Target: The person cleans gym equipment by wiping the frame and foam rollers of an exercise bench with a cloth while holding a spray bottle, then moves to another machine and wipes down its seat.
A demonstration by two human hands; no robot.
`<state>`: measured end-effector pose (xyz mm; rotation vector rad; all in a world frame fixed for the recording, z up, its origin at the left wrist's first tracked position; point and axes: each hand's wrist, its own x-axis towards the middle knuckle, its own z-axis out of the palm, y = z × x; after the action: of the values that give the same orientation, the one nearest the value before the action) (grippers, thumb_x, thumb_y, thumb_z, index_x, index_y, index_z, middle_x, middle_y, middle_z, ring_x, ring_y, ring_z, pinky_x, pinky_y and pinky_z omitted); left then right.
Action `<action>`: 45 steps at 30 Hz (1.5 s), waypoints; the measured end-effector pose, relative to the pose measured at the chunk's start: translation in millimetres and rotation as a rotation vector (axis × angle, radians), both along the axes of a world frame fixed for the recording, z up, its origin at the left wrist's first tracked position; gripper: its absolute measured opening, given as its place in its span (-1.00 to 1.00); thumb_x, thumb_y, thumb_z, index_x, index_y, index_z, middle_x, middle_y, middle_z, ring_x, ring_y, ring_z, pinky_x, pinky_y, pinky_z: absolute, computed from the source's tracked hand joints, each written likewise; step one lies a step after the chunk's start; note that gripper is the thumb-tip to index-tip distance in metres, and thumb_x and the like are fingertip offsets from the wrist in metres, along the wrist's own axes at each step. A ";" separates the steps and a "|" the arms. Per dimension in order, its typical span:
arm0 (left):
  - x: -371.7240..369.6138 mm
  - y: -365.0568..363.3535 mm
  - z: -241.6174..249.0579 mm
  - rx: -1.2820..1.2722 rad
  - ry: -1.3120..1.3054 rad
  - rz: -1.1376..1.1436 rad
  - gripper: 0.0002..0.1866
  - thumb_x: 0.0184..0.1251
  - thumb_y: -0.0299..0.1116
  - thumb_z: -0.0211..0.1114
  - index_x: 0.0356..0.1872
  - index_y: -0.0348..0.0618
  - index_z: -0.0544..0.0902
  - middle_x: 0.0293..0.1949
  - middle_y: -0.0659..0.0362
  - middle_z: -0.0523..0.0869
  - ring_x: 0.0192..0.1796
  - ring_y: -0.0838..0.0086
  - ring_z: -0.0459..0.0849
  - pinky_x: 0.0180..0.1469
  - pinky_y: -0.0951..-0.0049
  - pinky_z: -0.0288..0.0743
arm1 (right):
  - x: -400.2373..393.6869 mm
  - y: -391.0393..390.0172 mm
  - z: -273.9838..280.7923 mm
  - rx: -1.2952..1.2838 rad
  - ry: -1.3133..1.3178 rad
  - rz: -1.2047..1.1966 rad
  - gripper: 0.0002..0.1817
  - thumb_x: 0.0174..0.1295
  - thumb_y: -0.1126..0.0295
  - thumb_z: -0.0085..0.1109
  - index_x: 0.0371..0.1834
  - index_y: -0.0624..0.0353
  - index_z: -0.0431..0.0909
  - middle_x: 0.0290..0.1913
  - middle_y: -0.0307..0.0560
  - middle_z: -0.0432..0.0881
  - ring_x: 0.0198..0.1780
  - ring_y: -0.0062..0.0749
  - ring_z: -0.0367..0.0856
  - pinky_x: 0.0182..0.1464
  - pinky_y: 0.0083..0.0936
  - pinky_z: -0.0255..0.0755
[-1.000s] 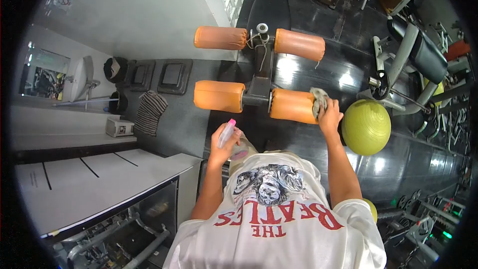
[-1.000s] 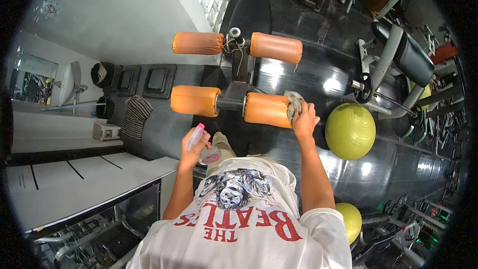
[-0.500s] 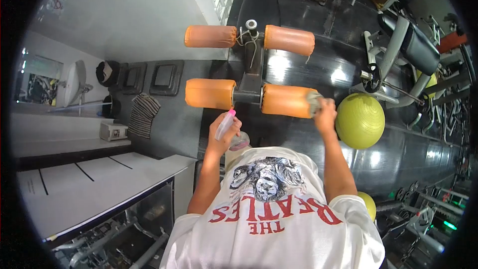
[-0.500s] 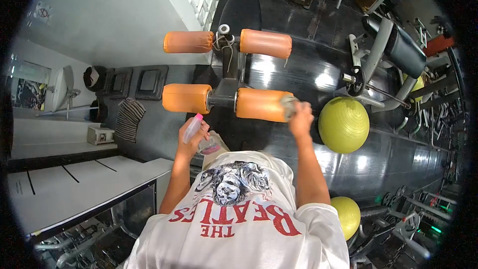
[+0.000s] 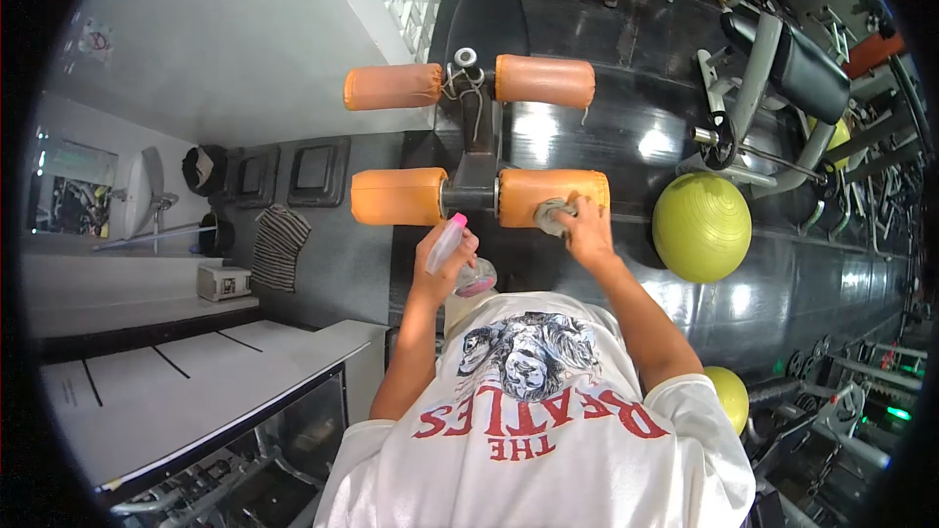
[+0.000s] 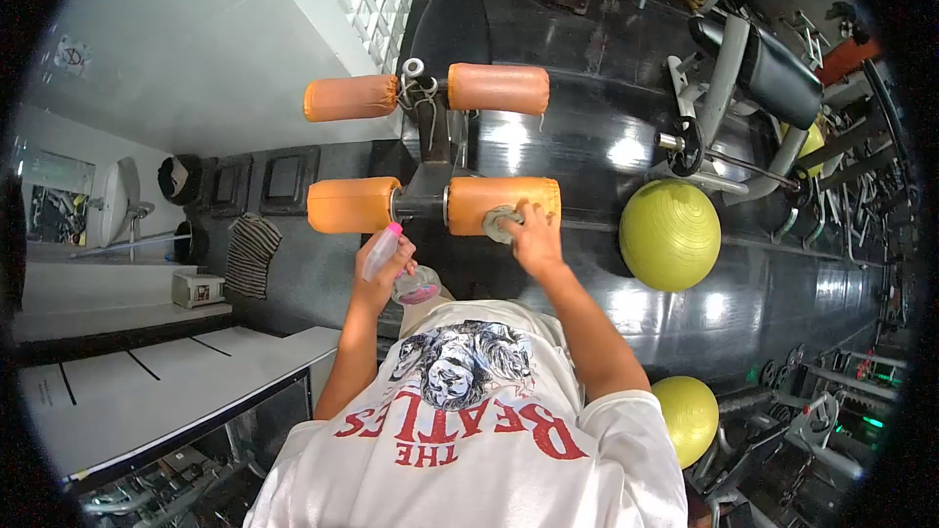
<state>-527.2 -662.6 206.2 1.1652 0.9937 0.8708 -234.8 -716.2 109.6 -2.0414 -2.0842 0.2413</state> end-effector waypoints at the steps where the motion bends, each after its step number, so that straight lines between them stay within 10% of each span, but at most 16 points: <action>1: -0.5 -1.5 2.7 -0.009 -0.012 0.015 -0.76 0.41 -0.27 0.45 -0.16 -0.22 0.63 -0.38 0.21 0.67 -0.40 0.55 0.66 -0.28 0.50 0.55 | 7.2 6.1 8.7 -0.025 0.034 -0.002 -0.48 0.09 0.44 0.36 0.16 -0.31 0.70 0.22 -0.10 0.52 0.27 -0.08 0.45 0.26 -0.07 0.28; 8: -25.2 -27.8 -14.0 -0.036 0.013 0.098 -0.78 0.44 -0.28 0.43 -0.19 -0.21 0.62 -0.39 0.21 0.66 -0.40 0.54 0.66 -0.28 0.49 0.55 | 13.9 88.8 -0.6 0.048 0.151 -0.541 -0.50 0.06 0.38 0.37 0.13 -0.31 0.70 0.11 -0.09 0.53 0.12 -0.08 0.54 0.09 -0.01 0.37; 16: -21.8 -35.1 -16.2 -0.055 -0.017 0.141 -0.78 0.44 -0.29 0.42 -0.18 -0.22 0.61 -0.38 0.20 0.67 -0.38 0.53 0.68 -0.29 0.50 0.49 | -76.6 75.8 -4.1 0.151 0.160 -0.004 -0.42 -0.01 0.34 0.47 0.19 -0.27 0.67 0.21 -0.10 0.51 0.30 -0.05 0.50 0.15 0.06 0.36; 27: -34.1 -17.9 -11.3 -0.092 0.026 0.125 -0.79 0.43 -0.33 0.39 -0.16 -0.28 0.62 -0.30 0.17 0.66 -0.39 0.50 0.66 -0.21 0.40 0.62 | 107.0 -4.9 -13.3 0.086 0.170 -0.924 -0.68 0.45 0.12 0.19 0.09 0.04 0.68 0.11 0.07 0.58 0.14 0.14 0.60 0.09 0.19 0.47; 36: 0.2 2.3 11.0 -0.035 -0.001 0.000 -0.74 0.42 -0.31 0.44 -0.11 -0.27 0.61 -0.31 0.17 0.69 -0.39 0.52 0.68 -0.23 0.43 0.61 | -65.0 57.2 8.7 0.156 0.221 -0.062 -0.56 0.14 0.52 0.28 0.14 0.01 0.65 0.16 0.03 0.50 0.20 0.12 0.48 0.17 0.09 0.36; 45: -64.0 -2.0 0.8 -0.037 0.038 0.177 -0.74 0.48 -0.28 0.37 -0.11 -0.30 0.61 -0.26 0.09 0.68 -0.43 0.47 0.66 -0.14 0.34 0.66 | 99.0 -7.7 -29.6 0.094 0.194 -1.067 -0.72 0.31 0.41 0.24 0.07 0.15 0.64 0.14 0.07 0.55 0.12 0.19 0.58 0.17 0.07 0.47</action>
<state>-591.2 -664.6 207.0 1.0775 1.1529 0.9688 -135.8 -724.0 80.1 -2.5877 -0.6811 0.1328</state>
